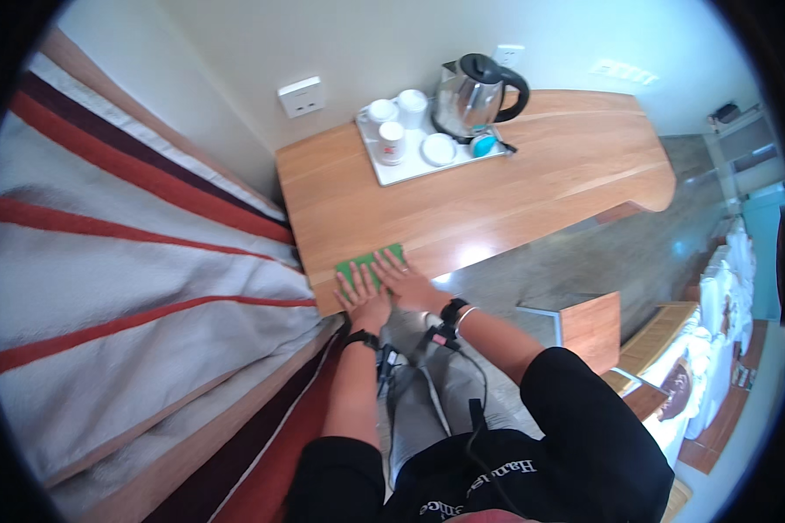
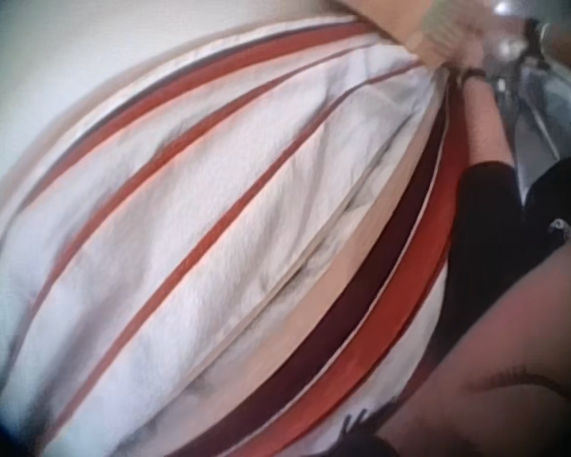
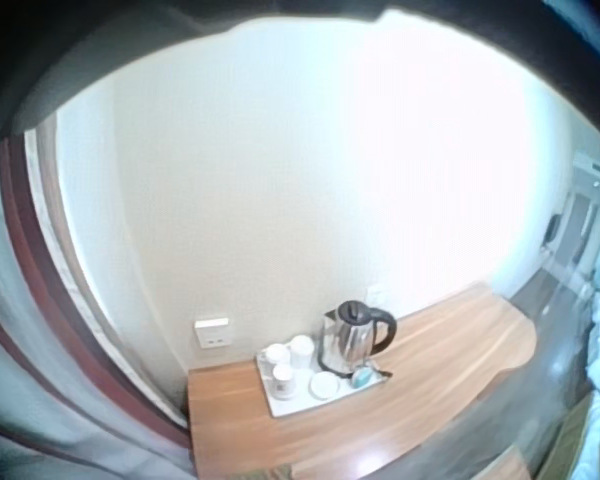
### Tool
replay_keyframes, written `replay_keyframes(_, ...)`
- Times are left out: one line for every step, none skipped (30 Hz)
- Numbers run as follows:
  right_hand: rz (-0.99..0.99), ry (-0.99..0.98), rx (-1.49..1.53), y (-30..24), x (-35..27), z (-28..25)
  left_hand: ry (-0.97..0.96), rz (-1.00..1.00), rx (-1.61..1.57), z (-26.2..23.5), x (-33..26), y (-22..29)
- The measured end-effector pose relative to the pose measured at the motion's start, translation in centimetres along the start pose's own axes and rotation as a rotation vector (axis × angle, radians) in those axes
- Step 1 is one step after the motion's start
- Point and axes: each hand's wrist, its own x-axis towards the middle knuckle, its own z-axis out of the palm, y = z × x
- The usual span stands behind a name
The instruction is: The person cleans a kettle and several cups with a cloth before arranging them on a tray and wiping the table surface.
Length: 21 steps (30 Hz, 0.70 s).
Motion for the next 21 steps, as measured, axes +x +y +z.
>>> replay_keyframes(0.001,-0.045,0.031,-0.6,1.1,-0.6,0.009,-0.034,0.011,-0.8,0.2,-0.6)
replay_keyframes(0.011,-0.043,0.011,-0.1,1.7,-0.6,-0.002,-0.011,0.047,-1.0,0.4,-0.6)
replay_keyframes(0.086,-0.028,0.127,-0.1,1.7,0.2,-0.002,0.006,0.037,-1.4,0.8,0.5)
replay_keyframes(0.159,-0.01,0.247,0.5,1.6,0.8,0.003,0.043,0.086,-1.7,1.3,1.7)
replay_keyframes(0.15,-0.014,0.255,0.2,2.2,0.7,0.005,0.055,0.145,-1.9,1.5,1.1)
replay_keyframes(0.151,0.035,0.264,0.1,2.8,0.5,0.027,0.07,0.129,-1.8,2.1,0.7)
replay_keyframes(0.153,0.085,0.274,0.0,3.5,0.3,0.023,0.056,0.135,-1.8,2.7,0.4)
replay_keyframes(0.135,0.095,0.205,0.7,4.0,0.6,0.064,0.052,0.097,-2.0,3.4,1.0)
replay_keyframes(0.117,0.093,0.219,0.5,5.0,0.5,0.11,0.027,0.066,-1.9,4.0,0.4)
replay_keyframes(0.124,0.056,0.187,0.4,5.9,0.4,0.156,0.018,0.054,-1.7,4.7,-0.2)
replay_keyframes(0.148,0.015,0.143,1.3,6.3,0.5,0.152,0.013,0.054,-2.2,5.3,0.3)
replay_keyframes(0.156,0.013,0.165,2.0,6.7,0.5,0.084,0.017,0.1,-3.2,5.8,0.8)
replay_keyframes(0.151,0.011,0.171,2.4,7.7,0.6,0.015,0.02,0.146,-4.2,6.4,1.0)
replay_keyframes(0.162,0.004,0.167,2.7,8.7,0.6,0.059,0.034,0.159,-4.6,7.0,0.6)
replay_keyframes(0.172,-0.002,0.163,3.1,9.7,0.5,0.057,0.024,0.162,-5.1,7.8,0.4)
replay_keyframes(0.169,0.018,0.174,3.7,10.8,0.3,0.077,0.024,0.132,-5.8,8.9,0.4)
replay_keyframes(0.157,0.017,0.184,4.0,12.0,-0.1,0.099,0.021,0.105,-6.6,10.0,0.2)
replay_keyframes(0.179,0.005,0.183,4.6,13.0,-0.6,0.063,0.011,0.132,-7.8,10.6,0.7)
replay_keyframes(0.202,-0.007,0.182,5.1,13.8,-1.0,0.059,0.003,0.136,-8.5,11.0,1.1)
replay_keyframes(0.209,-0.007,0.192,5.6,14.6,-1.5,0.107,0.024,0.12,-9.1,11.6,1.1)
replay_keyframes(0.204,-0.006,0.2,6.0,15.6,-1.9,0.154,0.047,0.103,-9.8,12.3,1.2)
